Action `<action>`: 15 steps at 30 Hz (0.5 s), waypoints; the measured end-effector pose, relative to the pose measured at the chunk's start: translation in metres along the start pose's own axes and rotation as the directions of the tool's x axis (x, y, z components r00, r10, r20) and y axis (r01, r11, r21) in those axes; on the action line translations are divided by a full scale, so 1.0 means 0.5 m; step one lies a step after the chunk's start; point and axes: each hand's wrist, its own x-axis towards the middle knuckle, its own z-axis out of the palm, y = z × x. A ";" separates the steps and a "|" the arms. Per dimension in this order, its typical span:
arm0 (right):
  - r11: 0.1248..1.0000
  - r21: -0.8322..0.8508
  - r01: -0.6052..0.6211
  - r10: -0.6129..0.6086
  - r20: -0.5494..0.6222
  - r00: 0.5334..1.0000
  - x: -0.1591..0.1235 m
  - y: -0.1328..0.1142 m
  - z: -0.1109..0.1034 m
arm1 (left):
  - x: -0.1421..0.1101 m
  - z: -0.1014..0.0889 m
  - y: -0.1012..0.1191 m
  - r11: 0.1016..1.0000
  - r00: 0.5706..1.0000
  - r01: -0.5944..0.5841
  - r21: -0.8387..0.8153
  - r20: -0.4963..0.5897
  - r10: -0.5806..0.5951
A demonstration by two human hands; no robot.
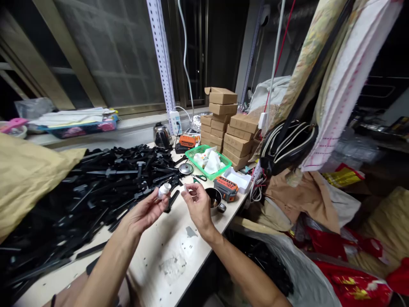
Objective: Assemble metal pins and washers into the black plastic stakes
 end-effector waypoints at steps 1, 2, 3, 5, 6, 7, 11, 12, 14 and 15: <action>1.000 0.028 0.009 -0.009 0.010 1.000 0.006 -0.008 0.005 | -0.009 0.000 -0.001 1.000 0.999 0.007 0.018 0.034 -0.008; 0.998 0.060 0.019 -0.020 0.025 0.999 0.010 -0.018 0.009 | -0.019 0.001 -0.003 0.999 0.998 0.007 0.038 0.068 -0.010; 0.995 0.096 0.025 -0.029 0.044 0.999 0.012 -0.029 0.012 | -0.031 0.003 -0.005 0.998 0.995 -0.001 0.059 0.095 -0.004; 0.987 0.161 0.023 -0.037 0.084 0.996 0.013 -0.050 0.018 | -0.054 0.008 -0.010 0.995 0.992 -0.033 0.090 0.122 0.021; 0.983 0.185 0.018 -0.038 0.104 0.994 0.011 -0.059 0.021 | -0.065 0.010 -0.013 0.994 0.991 -0.049 0.102 0.127 0.036; 0.980 0.201 0.015 -0.040 0.123 0.992 0.009 -0.066 0.023 | -0.075 0.012 -0.017 0.992 0.990 -0.064 0.113 0.131 0.049; 0.985 0.165 0.053 -0.083 0.182 0.980 -0.003 -0.085 0.023 | -0.107 0.014 -0.030 0.980 0.984 -0.113 0.161 0.157 0.087; 0.988 0.134 0.081 -0.107 0.198 0.974 -0.006 -0.090 0.021 | -0.116 0.015 -0.031 0.979 0.984 -0.115 0.170 0.156 0.088; 0.984 0.079 0.160 -0.174 0.248 0.953 -0.011 -0.100 0.014 | -0.136 0.017 -0.032 0.978 0.989 -0.102 0.181 0.127 0.079; 0.976 0.065 0.206 -0.216 0.279 0.936 -0.013 -0.106 0.011 | -0.147 0.018 -0.031 0.980 0.993 -0.080 0.180 0.102 0.062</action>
